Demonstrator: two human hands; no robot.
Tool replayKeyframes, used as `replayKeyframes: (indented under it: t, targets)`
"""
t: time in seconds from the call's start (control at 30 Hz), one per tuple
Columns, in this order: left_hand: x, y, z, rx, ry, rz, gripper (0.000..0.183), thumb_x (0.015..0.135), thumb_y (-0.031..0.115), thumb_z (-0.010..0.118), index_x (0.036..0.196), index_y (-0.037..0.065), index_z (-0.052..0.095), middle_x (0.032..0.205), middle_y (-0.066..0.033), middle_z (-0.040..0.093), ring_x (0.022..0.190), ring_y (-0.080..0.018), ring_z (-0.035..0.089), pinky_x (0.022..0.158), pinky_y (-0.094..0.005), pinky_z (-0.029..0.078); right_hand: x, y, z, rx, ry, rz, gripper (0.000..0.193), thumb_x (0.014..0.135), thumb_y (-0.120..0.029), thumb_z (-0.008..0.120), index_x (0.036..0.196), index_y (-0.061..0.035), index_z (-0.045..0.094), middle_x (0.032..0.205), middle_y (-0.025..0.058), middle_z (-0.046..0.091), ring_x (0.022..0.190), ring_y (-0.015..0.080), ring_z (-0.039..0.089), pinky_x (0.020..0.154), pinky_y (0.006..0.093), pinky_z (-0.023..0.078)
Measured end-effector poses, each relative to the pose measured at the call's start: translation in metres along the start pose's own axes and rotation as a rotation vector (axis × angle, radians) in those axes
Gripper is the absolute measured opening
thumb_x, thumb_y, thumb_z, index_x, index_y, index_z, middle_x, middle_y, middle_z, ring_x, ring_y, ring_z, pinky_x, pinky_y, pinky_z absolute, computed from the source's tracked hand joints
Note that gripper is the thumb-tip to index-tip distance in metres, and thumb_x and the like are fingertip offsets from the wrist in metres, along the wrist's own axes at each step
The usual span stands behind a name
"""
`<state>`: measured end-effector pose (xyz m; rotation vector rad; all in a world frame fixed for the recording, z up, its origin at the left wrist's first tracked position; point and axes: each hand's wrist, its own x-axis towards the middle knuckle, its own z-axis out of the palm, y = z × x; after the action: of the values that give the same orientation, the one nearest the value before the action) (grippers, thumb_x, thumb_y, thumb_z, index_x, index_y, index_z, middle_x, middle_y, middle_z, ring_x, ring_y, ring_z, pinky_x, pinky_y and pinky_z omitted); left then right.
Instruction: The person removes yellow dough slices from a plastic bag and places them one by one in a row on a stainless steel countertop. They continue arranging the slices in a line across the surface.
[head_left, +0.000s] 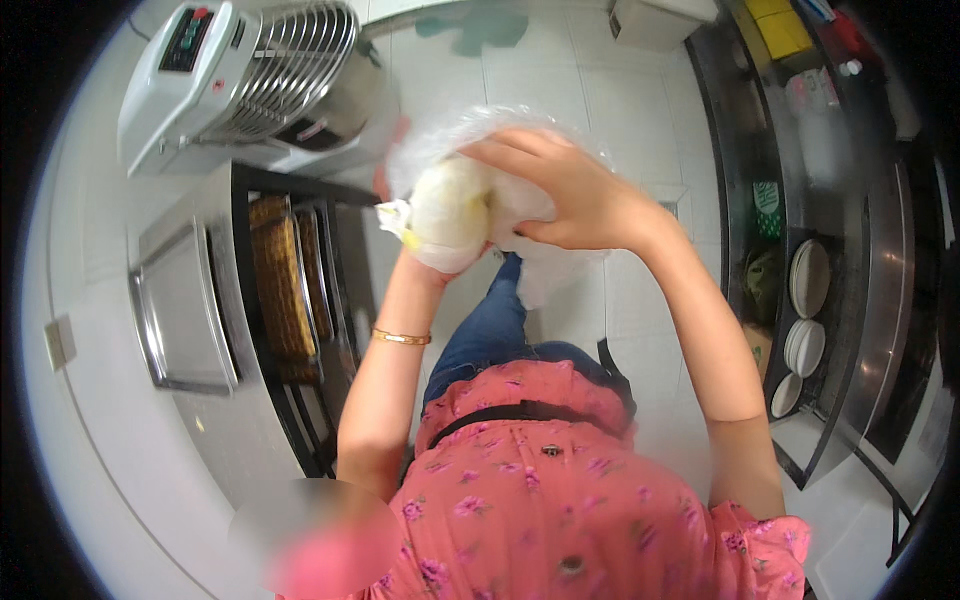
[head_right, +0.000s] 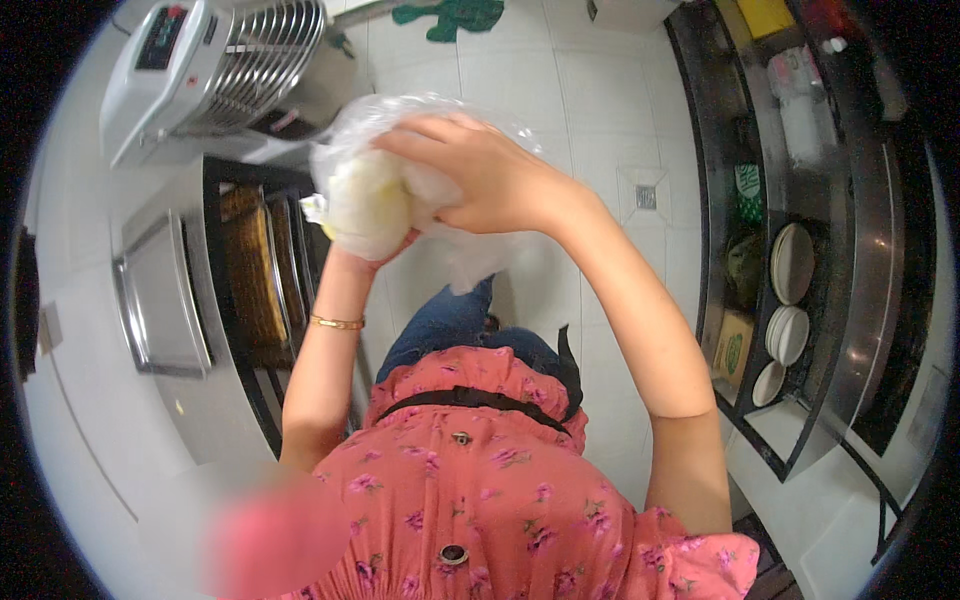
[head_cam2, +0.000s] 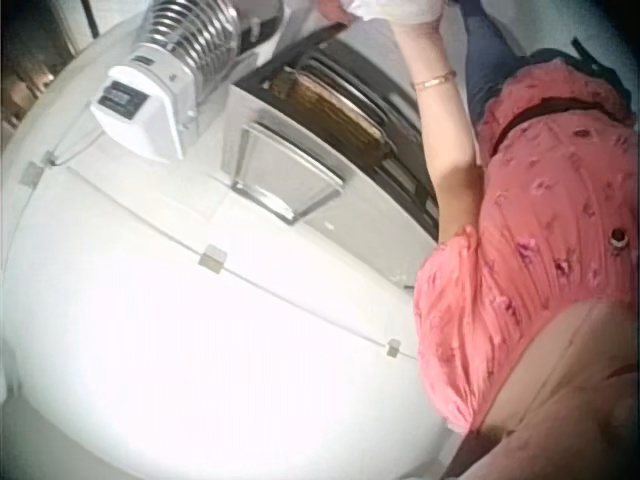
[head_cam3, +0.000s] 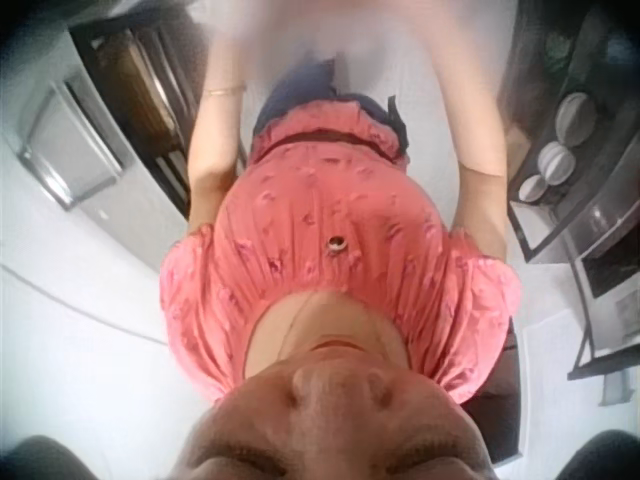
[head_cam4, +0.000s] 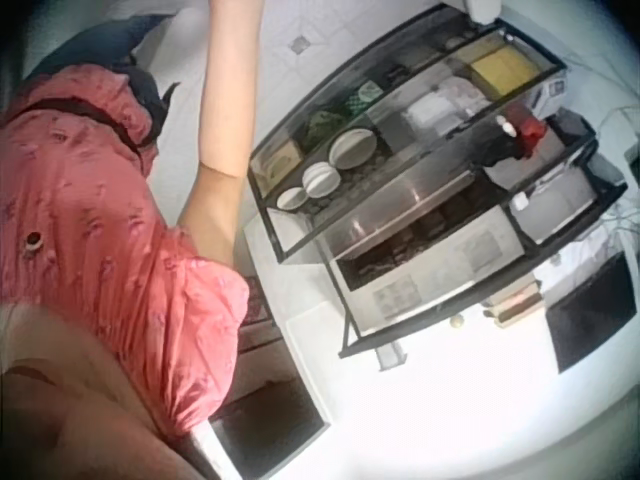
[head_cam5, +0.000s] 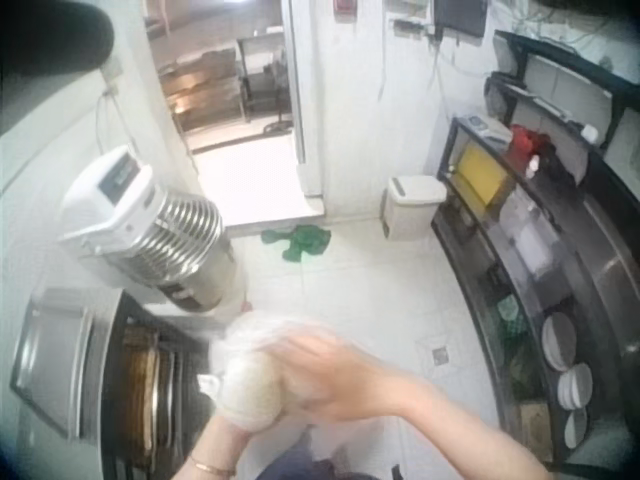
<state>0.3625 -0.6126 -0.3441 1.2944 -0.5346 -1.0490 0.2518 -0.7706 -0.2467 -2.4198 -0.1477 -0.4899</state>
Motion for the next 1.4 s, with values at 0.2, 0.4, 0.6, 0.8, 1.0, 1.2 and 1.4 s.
replayKeyframes:
  t: [0.2, 0.4, 0.6, 0.8, 1.0, 1.2, 1.4]
  targets:
    - [0.128, 0.029, 0.043, -0.739, -0.235, -0.442, 0.040, 0.088, 0.031, 0.051, 0.123, 0.013, 0.049, 0.121, -0.0078, 0.054, 0.103, -0.0242, 0.057, 0.080, -0.0462, 0.051, 0.014, 0.117, -0.070, 0.387, 0.129, 0.468, 0.041, 0.063, 0.005, 0.055, 0.102, -0.0053, 0.063, 0.103, 0.0089, 0.063, 0.095, 0.0226, 0.059, 0.089, 0.0305, 0.044]
    - [0.251, 0.065, 0.096, -0.921, -0.250, -0.707, 0.051, 0.091, 0.046, 0.030, 0.128, 0.013, 0.045, 0.128, -0.0105, 0.049, 0.117, -0.0312, 0.048, 0.094, -0.0585, 0.038, 0.001, 0.220, -0.136, 0.751, 0.509, 0.791, 0.024, 0.066, 0.004, 0.050, 0.085, -0.0009, 0.064, 0.083, 0.0031, 0.062, 0.076, 0.0114, 0.057, 0.072, 0.0243, 0.044]
    - [0.371, 0.071, 0.155, -0.870, -0.329, -0.642, 0.063, 0.083, 0.050, 0.053, 0.133, 0.013, 0.039, 0.133, -0.0103, 0.043, 0.120, -0.0310, 0.044, 0.099, -0.0565, 0.035, 0.005, 0.345, -0.213, 1.026, 0.787, 0.834, 0.020, 0.069, 0.002, 0.050, 0.085, -0.0018, 0.061, 0.078, 0.0020, 0.059, 0.069, 0.0089, 0.053, 0.066, 0.0242, 0.043]
    - [0.473, 0.090, 0.198, -0.530, -0.237, -0.331, 0.064, 0.080, 0.034, 0.063, 0.132, 0.008, 0.037, 0.124, -0.0091, 0.049, 0.109, -0.0213, 0.051, 0.089, -0.0341, 0.045, 0.056, 0.416, -0.271, 0.864, 0.531, 0.794, 0.045, 0.074, -0.018, 0.071, 0.114, -0.0100, 0.053, 0.112, 0.0068, 0.054, 0.107, 0.0185, 0.050, 0.090, 0.0298, 0.040]
    - [0.556, 0.103, 0.193, -0.452, 0.057, -0.191, 0.059, 0.081, 0.028, 0.062, 0.129, 0.008, 0.033, 0.114, -0.0080, 0.051, 0.102, -0.0173, 0.053, 0.080, -0.0303, 0.048, 0.124, 0.470, -0.273, 0.348, 0.265, 0.670, 0.050, 0.066, -0.013, 0.070, 0.113, -0.0088, 0.053, 0.109, 0.0111, 0.055, 0.105, 0.0204, 0.051, 0.090, 0.0291, 0.038]
    - [0.622, 0.120, 0.157, -0.717, 0.032, -0.161, 0.052, 0.086, 0.030, 0.053, 0.129, 0.005, 0.035, 0.119, -0.0108, 0.051, 0.107, -0.0229, 0.053, 0.088, -0.0369, 0.047, 0.192, 0.536, -0.292, 0.619, 0.305, 0.797, 0.041, 0.065, -0.003, 0.061, 0.105, -0.0054, 0.056, 0.094, 0.0041, 0.059, 0.087, 0.0143, 0.054, 0.080, 0.0272, 0.043]
    - [0.640, 0.146, 0.135, -1.021, 0.175, -0.162, 0.047, 0.086, 0.025, 0.049, 0.126, 0.002, 0.042, 0.123, -0.0143, 0.052, 0.110, -0.0273, 0.054, 0.093, -0.0423, 0.044, 0.234, 0.569, -0.318, 0.890, 0.160, 0.818, 0.044, 0.065, 0.002, 0.061, 0.108, -0.0056, 0.055, 0.100, 0.0018, 0.057, 0.094, 0.0121, 0.054, 0.082, 0.0267, 0.043]
